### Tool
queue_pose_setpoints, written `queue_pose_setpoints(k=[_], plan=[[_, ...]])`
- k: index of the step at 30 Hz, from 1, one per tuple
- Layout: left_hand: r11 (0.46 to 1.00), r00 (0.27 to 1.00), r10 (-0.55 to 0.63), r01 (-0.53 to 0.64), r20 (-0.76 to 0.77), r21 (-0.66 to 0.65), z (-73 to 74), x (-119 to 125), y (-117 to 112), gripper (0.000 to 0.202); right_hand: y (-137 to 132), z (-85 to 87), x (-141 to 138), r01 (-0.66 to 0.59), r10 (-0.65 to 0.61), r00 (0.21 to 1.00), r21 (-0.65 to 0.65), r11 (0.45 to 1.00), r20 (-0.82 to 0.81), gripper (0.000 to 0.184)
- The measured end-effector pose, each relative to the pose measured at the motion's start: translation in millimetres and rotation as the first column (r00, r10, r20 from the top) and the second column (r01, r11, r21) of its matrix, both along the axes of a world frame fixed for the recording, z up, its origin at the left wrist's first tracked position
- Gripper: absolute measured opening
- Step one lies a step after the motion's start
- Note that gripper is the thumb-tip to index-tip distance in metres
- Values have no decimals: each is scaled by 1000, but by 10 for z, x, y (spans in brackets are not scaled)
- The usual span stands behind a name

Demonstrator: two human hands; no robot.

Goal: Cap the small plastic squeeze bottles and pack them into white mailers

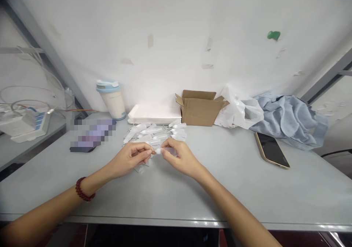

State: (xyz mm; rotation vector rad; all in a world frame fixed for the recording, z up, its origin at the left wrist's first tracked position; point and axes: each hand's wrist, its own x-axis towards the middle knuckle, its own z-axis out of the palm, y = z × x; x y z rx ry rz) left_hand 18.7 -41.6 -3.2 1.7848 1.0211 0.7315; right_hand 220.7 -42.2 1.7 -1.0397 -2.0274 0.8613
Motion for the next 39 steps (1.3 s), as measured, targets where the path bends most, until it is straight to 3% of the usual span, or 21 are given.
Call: queue_pose_setpoints(k=[13,18,21,25,27,29,31,34,39], plan=[[991,996,-45,55,80,-123,-38,10,-22,24,-22,7,14,-69,69,998,-75,995,5,14],[988,996,-47,57,72,-147,11,16,-21,23,-28,-3,3,-74,75,997,-103,992,-1,18],[997,999,-41,42,10,-66,85,-58,15,24,26,-14,38,-44,45,999,-142,989,1,27],[966,977,201,-185,-73,180,170,-233,145,25,188,-76,160,88,-87,996,-124,988,14,37],[926,951,294,-259,-96,276,175,-308,221,26,285,-147,235,216,-211,971,-32,976,108,34],[902,930,329,-259,-164,345,154,-357,282,28,371,-232,303,270,-298,929,149,951,220,28],[899,902,332,-213,-276,383,120,-383,323,26,435,-312,352,244,-328,887,273,930,324,22],[896,850,349,-179,-395,405,75,-401,350,27,485,-393,383,190,-329,824,322,927,462,22],[839,816,476,-308,-329,448,76,-423,356,30,513,-456,355,165,-309,787,300,940,534,23]])
